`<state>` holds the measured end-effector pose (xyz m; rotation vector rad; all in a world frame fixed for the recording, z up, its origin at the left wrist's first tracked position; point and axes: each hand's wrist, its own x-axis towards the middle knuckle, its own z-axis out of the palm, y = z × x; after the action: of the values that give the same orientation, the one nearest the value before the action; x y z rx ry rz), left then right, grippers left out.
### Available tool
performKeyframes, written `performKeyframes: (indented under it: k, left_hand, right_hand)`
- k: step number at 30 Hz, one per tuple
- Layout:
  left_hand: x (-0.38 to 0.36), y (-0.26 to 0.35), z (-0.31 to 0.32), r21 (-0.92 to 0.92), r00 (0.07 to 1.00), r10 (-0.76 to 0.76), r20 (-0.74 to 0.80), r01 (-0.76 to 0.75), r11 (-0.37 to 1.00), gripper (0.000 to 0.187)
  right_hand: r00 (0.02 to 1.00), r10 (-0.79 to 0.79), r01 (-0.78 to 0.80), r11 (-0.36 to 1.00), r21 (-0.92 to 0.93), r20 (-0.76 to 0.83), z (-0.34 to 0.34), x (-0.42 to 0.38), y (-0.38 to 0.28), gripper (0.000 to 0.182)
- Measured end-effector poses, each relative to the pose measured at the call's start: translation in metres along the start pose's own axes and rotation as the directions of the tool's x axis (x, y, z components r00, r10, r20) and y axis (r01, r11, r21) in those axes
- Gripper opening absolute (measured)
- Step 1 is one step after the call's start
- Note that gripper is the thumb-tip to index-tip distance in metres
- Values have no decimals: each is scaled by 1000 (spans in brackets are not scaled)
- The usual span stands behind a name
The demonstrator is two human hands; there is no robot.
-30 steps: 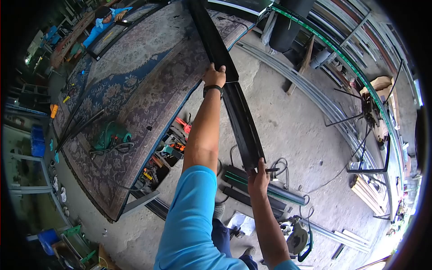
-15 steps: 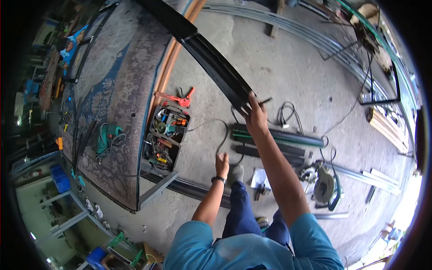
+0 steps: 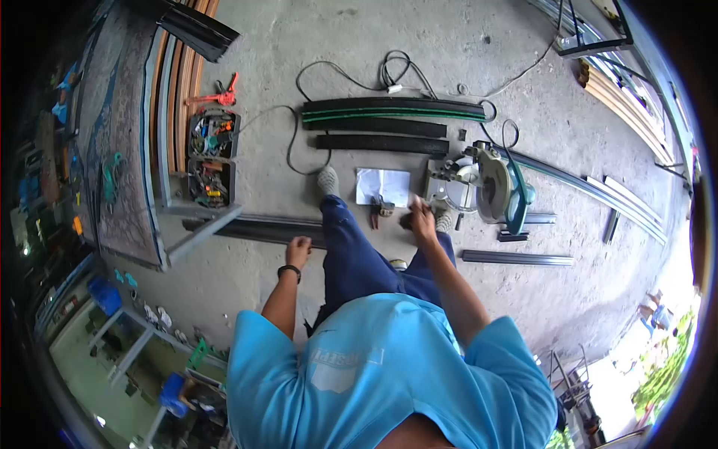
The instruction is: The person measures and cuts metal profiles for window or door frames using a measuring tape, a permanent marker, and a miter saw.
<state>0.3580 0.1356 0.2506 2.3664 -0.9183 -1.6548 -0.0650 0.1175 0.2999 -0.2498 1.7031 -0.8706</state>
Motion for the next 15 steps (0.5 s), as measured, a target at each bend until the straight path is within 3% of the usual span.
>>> performKeyframes:
  k: [1, 4, 6, 8, 9, 10, 11, 13, 14, 15]
  left_hand:
    - [-29, -8, 10, -16, 996, -57, -68, 57, 998, 24]
    - [-94, -48, 50, 279, 988, -17, -153, 60, 958, 34]
    - [-121, -36, 90, 412, 984, -48, -173, 116, 904, 38]
    - [-125, -33, 130, 372, 992, 9, -127, 39, 927, 42]
    - [-119, -38, 150, 351, 983, 176, -60, -145, 925, 30]
    - [-118, -37, 172, 181, 947, 317, 45, -320, 930, 25]
    - [-116, -22, 188, 299, 944, 306, 121, -328, 896, 17]
    - [-111, 7, 229, 291, 977, 139, 163, -183, 939, 17]
    - [-96, 2, 242, 436, 940, 284, 191, -340, 833, 18]
    - [-69, -22, 257, 456, 939, 282, 195, -341, 822, 18]
  right_hand:
    - [995, 44, -39, 997, 63, -85, -48, -18, 23, 46]
    - [965, 61, -87, 992, -92, -254, -192, -59, 82, 43]
    - [950, 208, -181, 975, 132, -235, -273, -71, 108, 40]
    - [922, 201, -156, 975, 157, -331, -328, -78, 123, 44]
    - [902, 193, -155, 980, 128, -387, -347, -77, 132, 46]
    - [902, 187, -150, 981, 123, -388, -355, -81, 127, 47]
    - [904, 179, -143, 983, 119, -389, -360, -82, 120, 47]
    - [933, 132, -105, 990, 98, -335, -357, -71, 126, 48]
    - [947, 117, -94, 991, 91, -299, -350, -65, 130, 49]
    - [969, 57, -47, 998, 47, -242, -335, -60, 123, 51]
